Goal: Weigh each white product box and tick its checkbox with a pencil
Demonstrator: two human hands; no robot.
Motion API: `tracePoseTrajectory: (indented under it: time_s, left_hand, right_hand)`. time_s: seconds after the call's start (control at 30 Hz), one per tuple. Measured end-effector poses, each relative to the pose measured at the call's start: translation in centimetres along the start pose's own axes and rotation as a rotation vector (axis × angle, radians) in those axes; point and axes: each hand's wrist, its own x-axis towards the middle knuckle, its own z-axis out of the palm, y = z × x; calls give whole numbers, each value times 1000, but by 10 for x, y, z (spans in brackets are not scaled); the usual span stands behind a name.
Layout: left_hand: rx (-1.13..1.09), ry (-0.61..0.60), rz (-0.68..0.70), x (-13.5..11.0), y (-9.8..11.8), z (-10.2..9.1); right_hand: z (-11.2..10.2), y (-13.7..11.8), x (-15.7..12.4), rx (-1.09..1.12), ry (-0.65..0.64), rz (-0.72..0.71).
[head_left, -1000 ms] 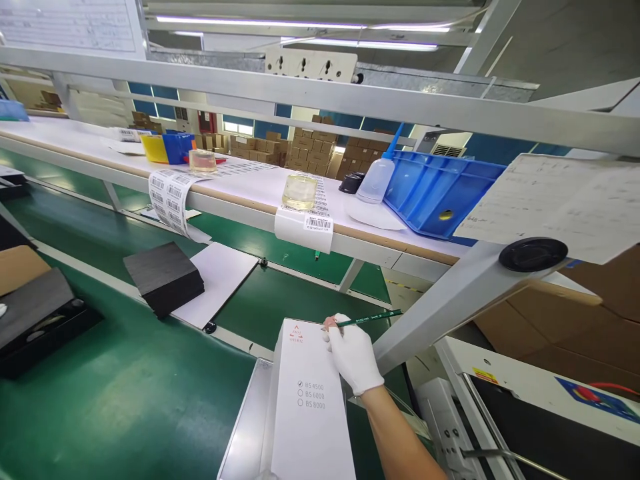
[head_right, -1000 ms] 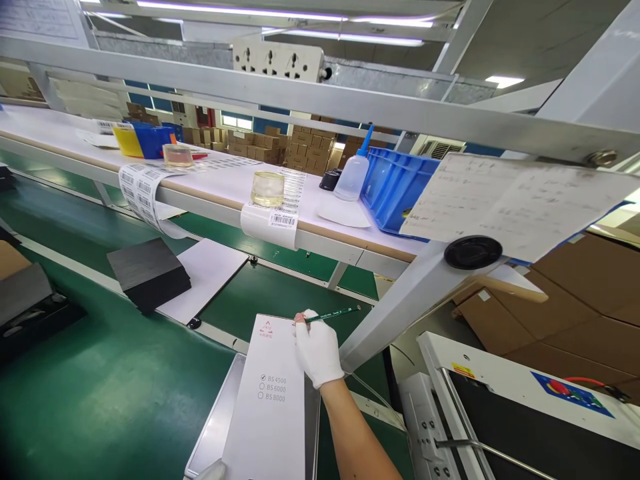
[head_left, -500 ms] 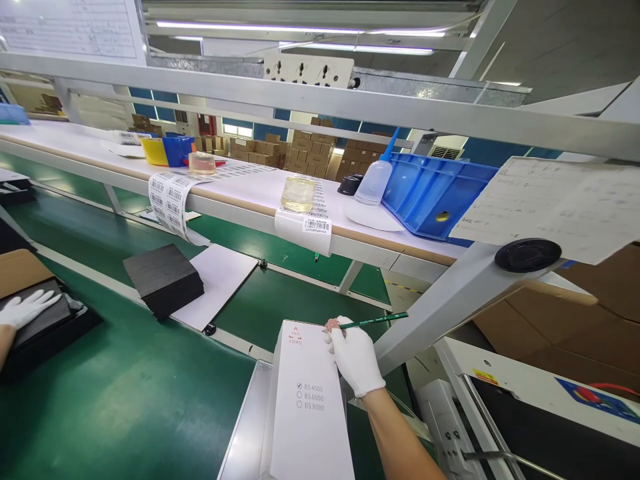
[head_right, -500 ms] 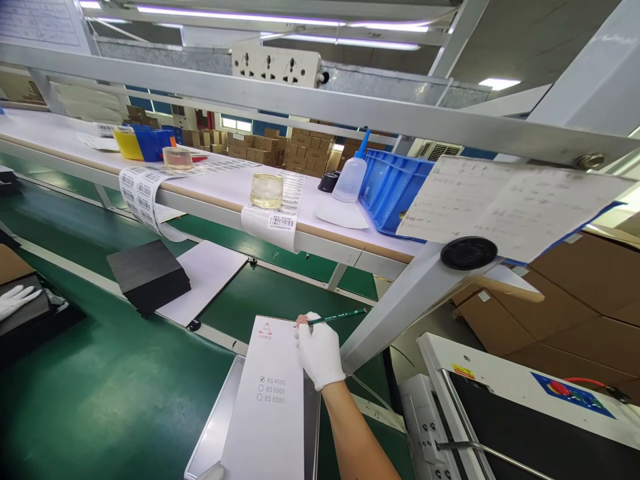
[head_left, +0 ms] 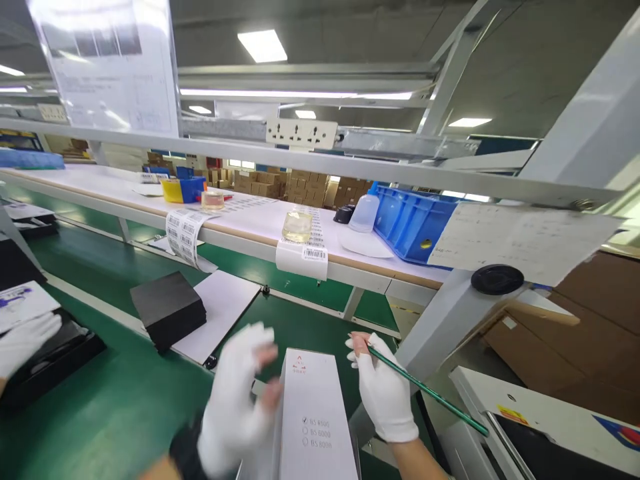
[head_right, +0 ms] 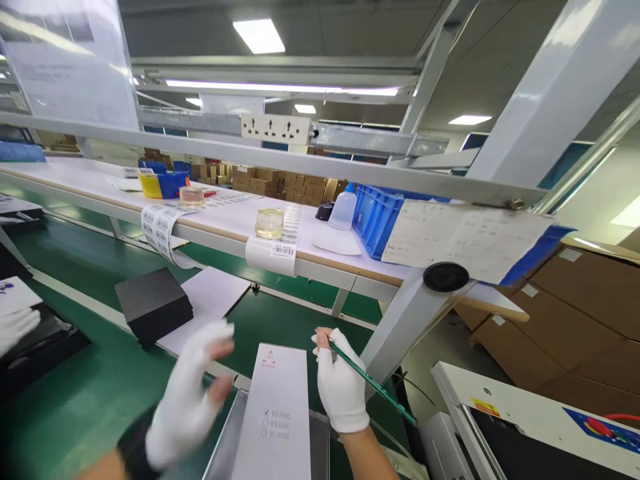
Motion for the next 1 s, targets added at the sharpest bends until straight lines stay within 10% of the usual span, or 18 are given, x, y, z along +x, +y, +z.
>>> tracePoseTrajectory:
  time_s: [0.17,0.3,0.57,0.77,0.87,1.0]
  left_hand:
    - [224,230,217,168,-13,22]
    - [393,200,227,198,-20,34]
    - [428,263,330,187,-37,39]
    - [436,97,317,189,-32,26]
    - [376,16,297,139,-37,15]
    - [152,-208,116,-8,-36,2]
  right_hand:
    - [2,-42,52,-213,148,-560]
    - [10,-72,94,-554,224,-969]
    - [40,-93,124,-844,239,-1014]
    - [37,-98,98,-540,197,-1234]
    - [23,-70,61,-247,83,-918]
    - [-9,-1,7,-119,23,-161]
